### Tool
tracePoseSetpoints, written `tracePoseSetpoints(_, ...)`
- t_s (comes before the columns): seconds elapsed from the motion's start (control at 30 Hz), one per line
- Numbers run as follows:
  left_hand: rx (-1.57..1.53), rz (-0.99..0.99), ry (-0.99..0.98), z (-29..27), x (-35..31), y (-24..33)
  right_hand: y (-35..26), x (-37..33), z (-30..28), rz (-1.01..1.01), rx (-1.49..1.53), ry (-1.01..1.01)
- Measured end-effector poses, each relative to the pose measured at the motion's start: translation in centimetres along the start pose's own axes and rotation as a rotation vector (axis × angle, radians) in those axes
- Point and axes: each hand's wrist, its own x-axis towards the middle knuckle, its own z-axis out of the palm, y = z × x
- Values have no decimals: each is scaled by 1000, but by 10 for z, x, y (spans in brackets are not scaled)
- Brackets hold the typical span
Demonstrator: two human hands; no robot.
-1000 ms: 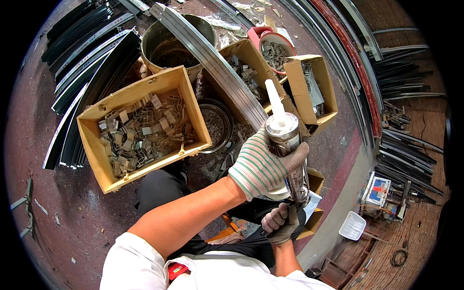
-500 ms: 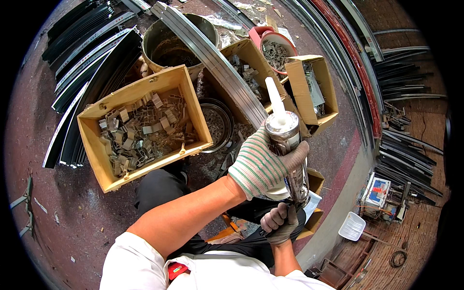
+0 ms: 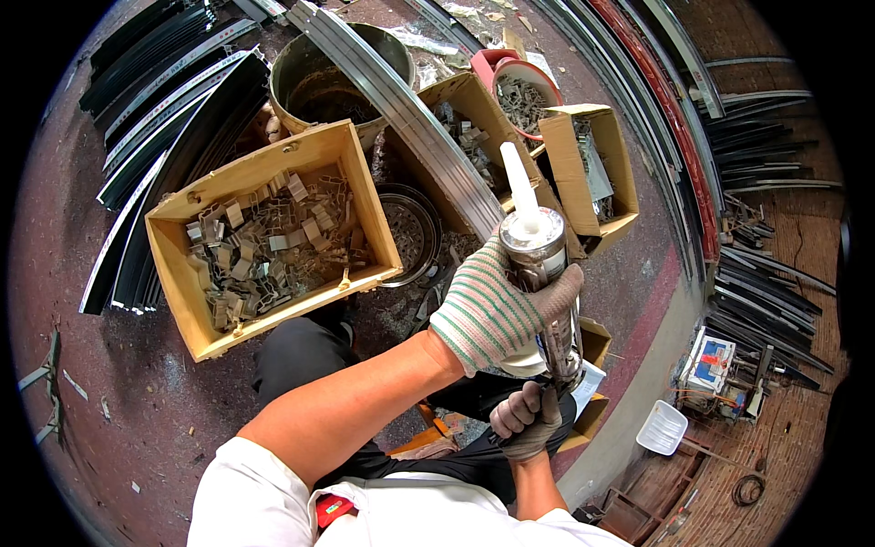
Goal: The person sits on the floor and repeatedly picks small metal pieces from a wooden box, separates them by hand, and places them into a white bucket. The person also handles a tube of adhesive near the end of the clip.
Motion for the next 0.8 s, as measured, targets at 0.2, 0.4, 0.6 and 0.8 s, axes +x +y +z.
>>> tracePoseSetpoints(0.2,-39,67,58,0,5,-9,9,1,3,-23,-47,122)
tracePoseSetpoints(0.4,22,15,75,-3,9,-5,27,14,4,-94,-57,448)
tracePoseSetpoints(0.6,-64,45,52,-5,16,-5,15,3,1,-163,-89,345)
tracePoseSetpoints(0.8,-98,46,-3,-10,18,-3,20,1,4,-135,-60,338)
